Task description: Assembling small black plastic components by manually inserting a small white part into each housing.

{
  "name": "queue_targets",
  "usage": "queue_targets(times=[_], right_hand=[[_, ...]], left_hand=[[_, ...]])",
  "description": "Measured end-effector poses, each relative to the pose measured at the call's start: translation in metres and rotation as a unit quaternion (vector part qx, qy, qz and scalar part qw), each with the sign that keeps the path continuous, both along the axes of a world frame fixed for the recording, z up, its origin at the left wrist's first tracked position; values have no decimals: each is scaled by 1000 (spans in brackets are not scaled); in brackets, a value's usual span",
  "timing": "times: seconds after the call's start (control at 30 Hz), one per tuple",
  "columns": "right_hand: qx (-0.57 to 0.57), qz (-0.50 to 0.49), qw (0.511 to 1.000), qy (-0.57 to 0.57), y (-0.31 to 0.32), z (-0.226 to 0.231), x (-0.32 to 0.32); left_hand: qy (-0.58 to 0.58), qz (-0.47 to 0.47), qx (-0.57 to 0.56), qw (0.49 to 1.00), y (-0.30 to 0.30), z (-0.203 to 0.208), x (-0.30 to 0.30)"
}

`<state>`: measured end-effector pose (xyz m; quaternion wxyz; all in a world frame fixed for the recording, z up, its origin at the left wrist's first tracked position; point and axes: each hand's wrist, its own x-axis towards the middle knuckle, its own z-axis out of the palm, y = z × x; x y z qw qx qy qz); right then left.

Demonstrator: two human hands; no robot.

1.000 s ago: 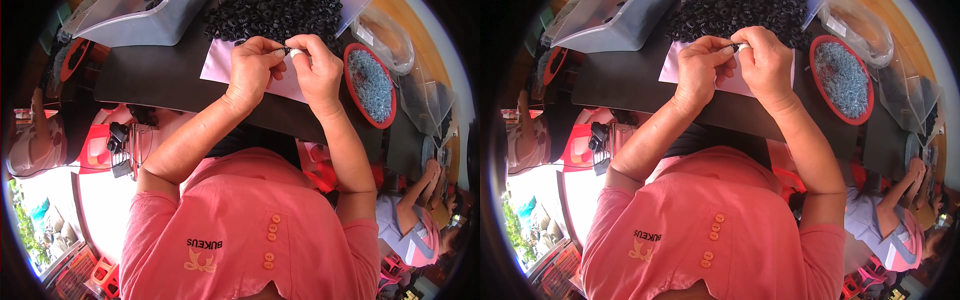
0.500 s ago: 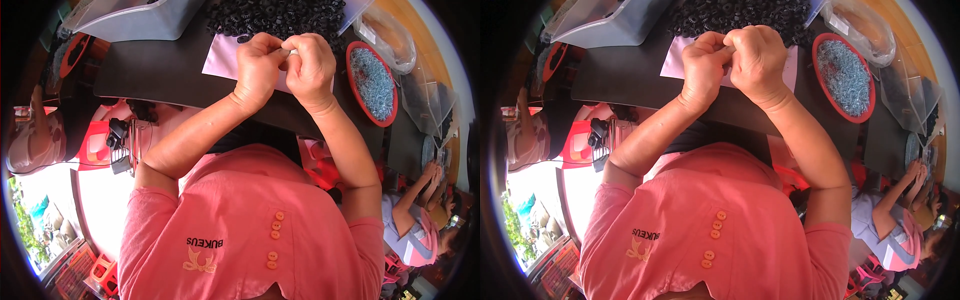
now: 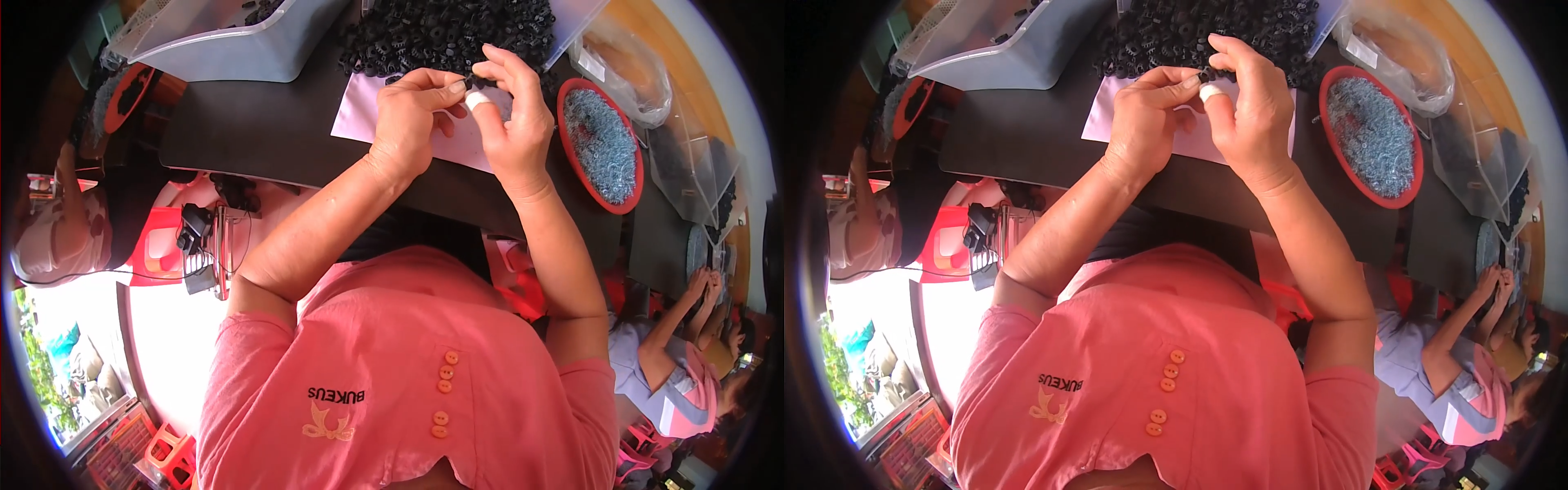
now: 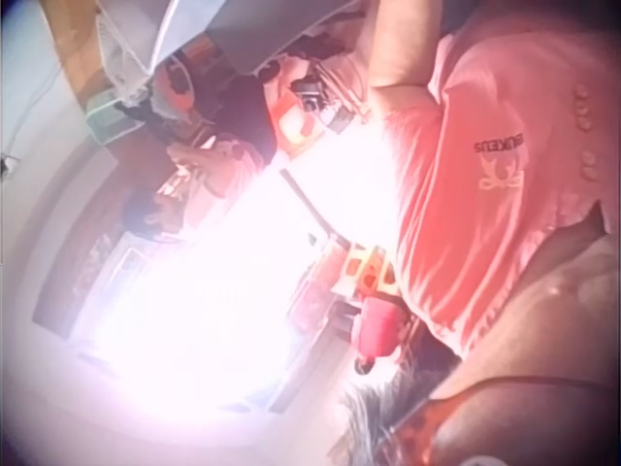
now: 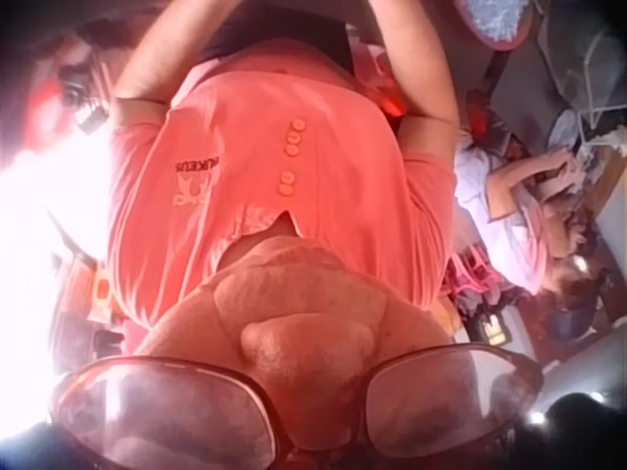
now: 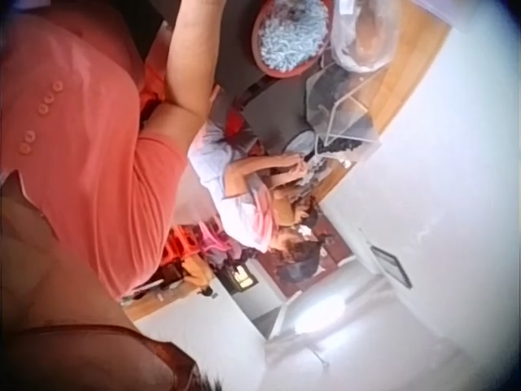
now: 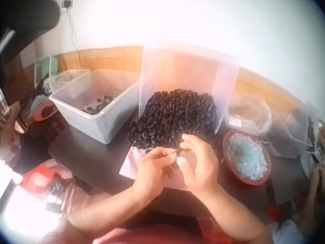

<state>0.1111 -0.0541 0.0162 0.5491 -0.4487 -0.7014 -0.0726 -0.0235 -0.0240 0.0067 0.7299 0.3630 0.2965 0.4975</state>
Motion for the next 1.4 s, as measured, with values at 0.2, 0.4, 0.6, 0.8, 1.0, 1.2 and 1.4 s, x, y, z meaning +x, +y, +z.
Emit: queue_targets(times=[0.2,0.4,0.6,0.8,1.0,1.2,1.4], right_hand=[[58,-26,991,-117,2,0,0],[57,-14,993,-104,1,-2,1],[65,-13,992,-107,2,-3,-4],[80,-25,985,-148,4,-2,6],[71,-2,987,-143,4,0,4],[122,2,987,-104,1,-2,1],[133,32,986,-93,-4,-2,-3]], left_hand=[[-51,-19,-31,998,7,-6,-2],[-38,-31,-10,999,6,-5,-3],[14,-12,18,1000,7,-5,-1],[98,-24,67,993,9,-3,2],[65,-24,47,996,7,-2,-1],[44,-32,44,998,-1,-2,1],[8,-42,21,999,-7,-2,-2]])
